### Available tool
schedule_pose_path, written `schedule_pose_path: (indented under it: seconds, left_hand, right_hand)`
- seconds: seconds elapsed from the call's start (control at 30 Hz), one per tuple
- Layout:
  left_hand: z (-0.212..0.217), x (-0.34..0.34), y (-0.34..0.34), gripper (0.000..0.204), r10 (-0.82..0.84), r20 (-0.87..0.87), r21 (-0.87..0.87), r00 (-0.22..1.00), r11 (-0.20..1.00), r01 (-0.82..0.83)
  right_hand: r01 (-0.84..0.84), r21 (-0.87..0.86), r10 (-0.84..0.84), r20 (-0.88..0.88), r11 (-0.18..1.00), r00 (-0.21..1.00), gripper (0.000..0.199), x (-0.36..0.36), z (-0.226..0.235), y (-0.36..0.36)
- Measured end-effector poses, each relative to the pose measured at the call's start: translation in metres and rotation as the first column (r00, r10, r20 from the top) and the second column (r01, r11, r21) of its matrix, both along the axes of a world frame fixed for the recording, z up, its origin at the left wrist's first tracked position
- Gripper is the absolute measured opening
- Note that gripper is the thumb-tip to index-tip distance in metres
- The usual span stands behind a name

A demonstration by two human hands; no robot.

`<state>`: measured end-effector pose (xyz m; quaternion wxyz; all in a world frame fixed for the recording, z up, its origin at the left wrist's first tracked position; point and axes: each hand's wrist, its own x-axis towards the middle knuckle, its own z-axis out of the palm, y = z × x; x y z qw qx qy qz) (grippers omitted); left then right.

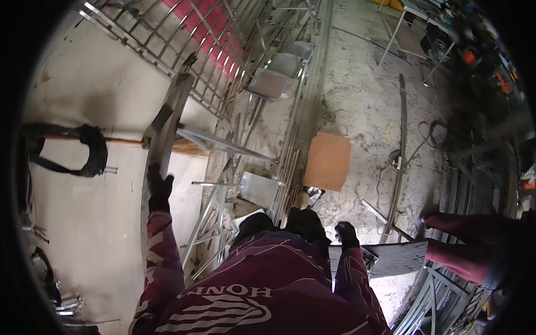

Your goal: Marking and organizing metal strips in a workshop environment.

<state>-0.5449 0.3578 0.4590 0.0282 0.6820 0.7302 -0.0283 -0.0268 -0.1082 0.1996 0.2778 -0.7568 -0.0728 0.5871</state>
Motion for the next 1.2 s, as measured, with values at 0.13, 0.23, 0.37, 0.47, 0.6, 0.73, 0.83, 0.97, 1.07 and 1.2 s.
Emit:
schedule_pose_path:
  seconds: [0.13,0.23,0.37,0.47,0.6,0.73,0.83,0.97,1.07,1.2]
  left_hand:
    - [-0.005,0.001,-0.007,0.106,0.021,-0.112,-0.039,0.993,0.999,-0.025]
    - [-0.001,0.021,-0.002,0.094,0.138,-0.1,0.006,0.985,0.99,-0.138]
    - [0.011,0.07,0.012,0.052,-0.108,0.152,0.38,0.982,0.924,0.043]
    - [-0.003,0.142,0.033,0.042,-0.463,0.289,0.429,0.838,0.845,0.319]
    - [-0.032,0.243,0.08,0.031,-0.501,0.594,0.093,0.629,0.82,0.565]
    - [-0.066,0.325,0.143,0.03,-0.525,0.715,-0.072,0.462,0.602,0.795]
    - [-0.089,0.391,0.208,0.031,-0.575,0.673,-0.136,0.465,0.521,0.842]
    - [-0.096,0.461,0.297,0.032,-0.629,0.711,0.007,0.314,0.453,0.891]
    - [-0.084,0.516,0.363,0.033,-0.628,0.698,-0.038,0.344,0.448,0.893]
    - [-0.056,0.601,0.422,0.032,-0.706,0.668,0.043,0.233,0.35,0.936]
  right_hand:
    - [0.366,0.193,-0.383,0.053,0.91,0.922,0.022,0.074,0.018,0.074]
    - [0.432,0.324,-0.457,0.001,0.842,0.89,0.027,0.112,0.027,0.101]
    - [0.439,0.218,-0.465,0.085,0.872,0.881,0.03,0.115,0.015,0.094]
    - [0.397,0.006,-0.396,0.074,0.918,0.915,0.027,0.089,-0.01,0.064]
    - [0.006,-0.136,0.004,0.075,0.991,0.997,0.018,0.058,-0.034,0.046]
    - [-0.2,0.249,0.054,0.492,0.948,0.869,0.022,0.056,-0.031,0.077]
    - [-0.153,-0.008,0.146,0.36,0.988,0.922,0.021,0.081,-0.014,0.133]
    - [0.201,-0.045,-0.192,0.16,0.979,0.968,0.017,0.135,0.011,0.227]
    - [0.515,0.014,-0.514,0.089,0.857,0.853,0.02,0.215,0.014,0.318]
    - [0.86,0.128,-0.792,-0.341,0.495,0.506,0.011,0.286,0.023,0.394]
